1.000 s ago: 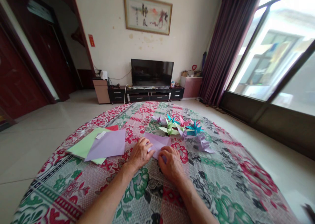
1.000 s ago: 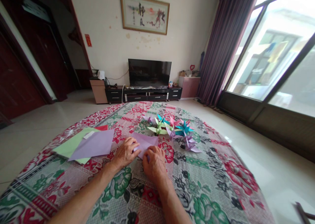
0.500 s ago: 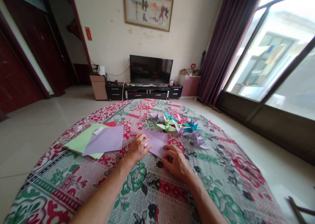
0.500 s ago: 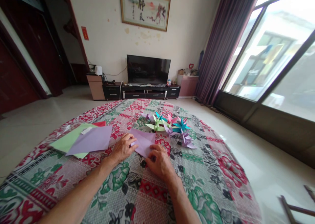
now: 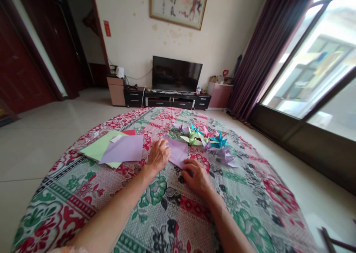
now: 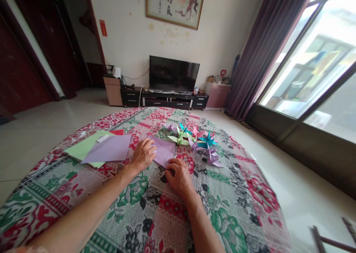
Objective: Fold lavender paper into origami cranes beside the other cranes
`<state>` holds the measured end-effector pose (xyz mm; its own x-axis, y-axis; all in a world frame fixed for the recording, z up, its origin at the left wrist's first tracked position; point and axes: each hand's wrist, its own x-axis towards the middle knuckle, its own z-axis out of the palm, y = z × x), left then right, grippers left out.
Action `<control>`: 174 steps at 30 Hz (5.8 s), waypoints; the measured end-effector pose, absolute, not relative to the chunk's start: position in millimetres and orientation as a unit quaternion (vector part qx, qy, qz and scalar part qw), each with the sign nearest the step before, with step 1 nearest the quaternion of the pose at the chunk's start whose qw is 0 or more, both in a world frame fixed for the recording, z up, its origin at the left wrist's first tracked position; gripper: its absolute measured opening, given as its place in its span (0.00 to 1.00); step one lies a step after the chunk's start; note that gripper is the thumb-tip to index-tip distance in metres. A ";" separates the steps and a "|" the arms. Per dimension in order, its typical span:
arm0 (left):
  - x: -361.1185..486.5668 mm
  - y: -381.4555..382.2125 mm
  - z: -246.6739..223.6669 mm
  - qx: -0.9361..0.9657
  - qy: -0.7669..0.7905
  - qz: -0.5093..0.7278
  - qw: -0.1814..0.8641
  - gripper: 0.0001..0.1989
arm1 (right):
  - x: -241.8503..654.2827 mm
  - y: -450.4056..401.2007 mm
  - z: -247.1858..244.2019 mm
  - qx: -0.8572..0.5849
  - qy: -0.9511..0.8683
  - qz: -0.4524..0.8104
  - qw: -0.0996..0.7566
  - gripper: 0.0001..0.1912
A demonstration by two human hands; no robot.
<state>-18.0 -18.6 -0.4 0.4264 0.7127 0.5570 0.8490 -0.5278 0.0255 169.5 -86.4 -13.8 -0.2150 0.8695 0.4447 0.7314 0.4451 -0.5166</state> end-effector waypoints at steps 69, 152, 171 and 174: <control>1.9 -41.9 -31.2 -0.807 -0.547 -0.212 0.072 0.31 | 187.0 -88.6 -14.4 -0.476 -0.783 0.132 0.378 0.19; -47.9 15.6 -25.4 -0.730 -0.584 -0.334 -0.126 0.25 | 142.1 -87.1 -4.1 -0.539 -0.799 0.035 0.262 0.12; -31.8 -20.1 4.6 -0.753 -0.583 -0.305 0.012 0.14 | 115.3 -97.1 0.6 -0.588 -0.779 -0.024 0.215 0.09; -29.1 -21.4 2.5 -0.794 -0.559 -0.240 -0.011 0.11 | 103.2 -105.1 9.0 -0.541 -0.813 0.018 0.215 0.10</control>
<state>-29.1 -21.4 2.5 0.2602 0.8920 0.3696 0.8816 -0.3756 0.2858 103.2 -105.1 9.0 -0.3221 0.8875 0.3295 0.8720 0.4137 -0.2617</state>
